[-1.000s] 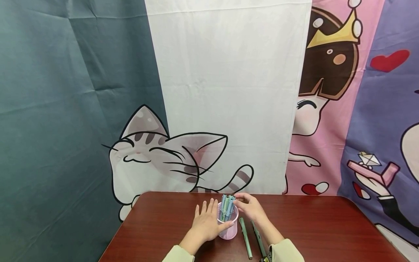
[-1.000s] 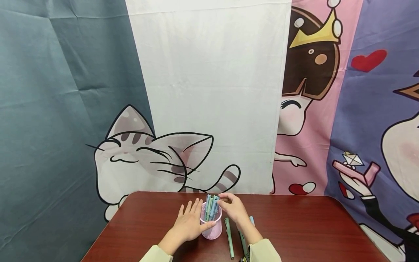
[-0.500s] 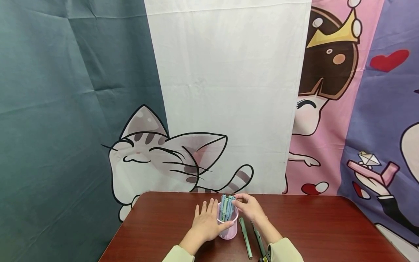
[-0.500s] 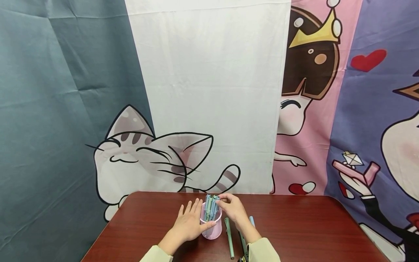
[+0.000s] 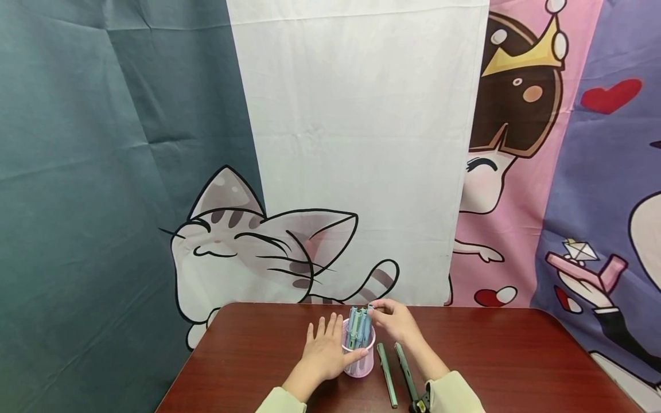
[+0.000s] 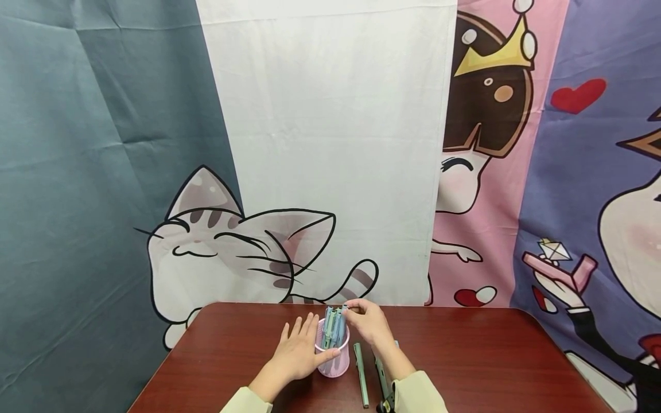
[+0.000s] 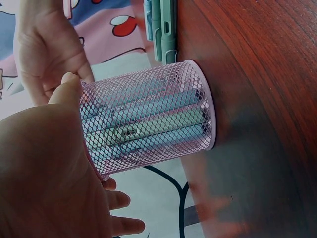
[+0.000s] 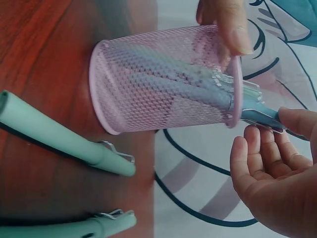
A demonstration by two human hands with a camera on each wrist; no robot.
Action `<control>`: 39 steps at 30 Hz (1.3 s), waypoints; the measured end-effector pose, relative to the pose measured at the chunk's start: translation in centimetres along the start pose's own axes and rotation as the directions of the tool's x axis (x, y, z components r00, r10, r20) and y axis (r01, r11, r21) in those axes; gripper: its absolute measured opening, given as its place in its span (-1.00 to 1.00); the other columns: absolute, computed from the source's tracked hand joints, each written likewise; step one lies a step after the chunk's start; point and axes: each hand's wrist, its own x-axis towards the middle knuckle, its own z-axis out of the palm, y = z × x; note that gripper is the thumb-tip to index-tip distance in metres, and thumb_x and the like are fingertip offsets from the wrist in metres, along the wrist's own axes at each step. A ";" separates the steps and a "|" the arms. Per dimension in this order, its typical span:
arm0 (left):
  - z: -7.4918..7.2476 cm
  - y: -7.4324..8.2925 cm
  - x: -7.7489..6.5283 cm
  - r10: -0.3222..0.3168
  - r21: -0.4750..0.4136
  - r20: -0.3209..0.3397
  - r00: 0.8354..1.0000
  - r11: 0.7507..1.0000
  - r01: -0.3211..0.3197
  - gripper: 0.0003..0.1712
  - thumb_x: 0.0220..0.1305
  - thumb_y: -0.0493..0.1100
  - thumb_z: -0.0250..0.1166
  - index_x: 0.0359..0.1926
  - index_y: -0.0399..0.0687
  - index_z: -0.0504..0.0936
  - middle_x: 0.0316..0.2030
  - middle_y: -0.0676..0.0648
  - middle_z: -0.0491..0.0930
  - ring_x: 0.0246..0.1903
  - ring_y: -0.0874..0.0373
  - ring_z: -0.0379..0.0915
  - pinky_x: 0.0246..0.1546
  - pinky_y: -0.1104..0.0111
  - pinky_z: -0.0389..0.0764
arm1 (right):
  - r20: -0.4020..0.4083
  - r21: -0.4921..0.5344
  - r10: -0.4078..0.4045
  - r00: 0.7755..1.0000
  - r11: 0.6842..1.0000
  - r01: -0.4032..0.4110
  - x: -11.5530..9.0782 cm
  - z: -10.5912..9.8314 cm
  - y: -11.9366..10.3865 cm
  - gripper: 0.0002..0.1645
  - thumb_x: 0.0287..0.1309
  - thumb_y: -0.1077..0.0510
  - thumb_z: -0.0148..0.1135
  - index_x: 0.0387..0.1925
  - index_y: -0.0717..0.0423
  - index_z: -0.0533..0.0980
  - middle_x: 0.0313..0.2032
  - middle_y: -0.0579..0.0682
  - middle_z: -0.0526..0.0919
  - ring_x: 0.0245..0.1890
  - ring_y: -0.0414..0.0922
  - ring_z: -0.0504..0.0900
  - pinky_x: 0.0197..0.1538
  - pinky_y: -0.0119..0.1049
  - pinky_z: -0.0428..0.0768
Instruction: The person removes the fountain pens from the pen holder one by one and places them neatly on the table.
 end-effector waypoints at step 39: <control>0.1 -0.3 0.0 0.011 -0.009 -0.008 1.000 1.000 -0.011 0.27 0.15 0.66 0.04 0.54 -0.20 0.16 0.52 -0.23 0.16 0.50 -0.30 0.04 0.45 -0.25 -0.04 | 0.116 0.266 -0.017 0.993 0.964 -0.015 -0.5 -7.4 -3.8 -0.62 0.35 0.22 0.26 0.00 0.47 0.41 -0.18 0.12 0.76 -0.24 -0.10 0.77 -0.03 -0.01 0.71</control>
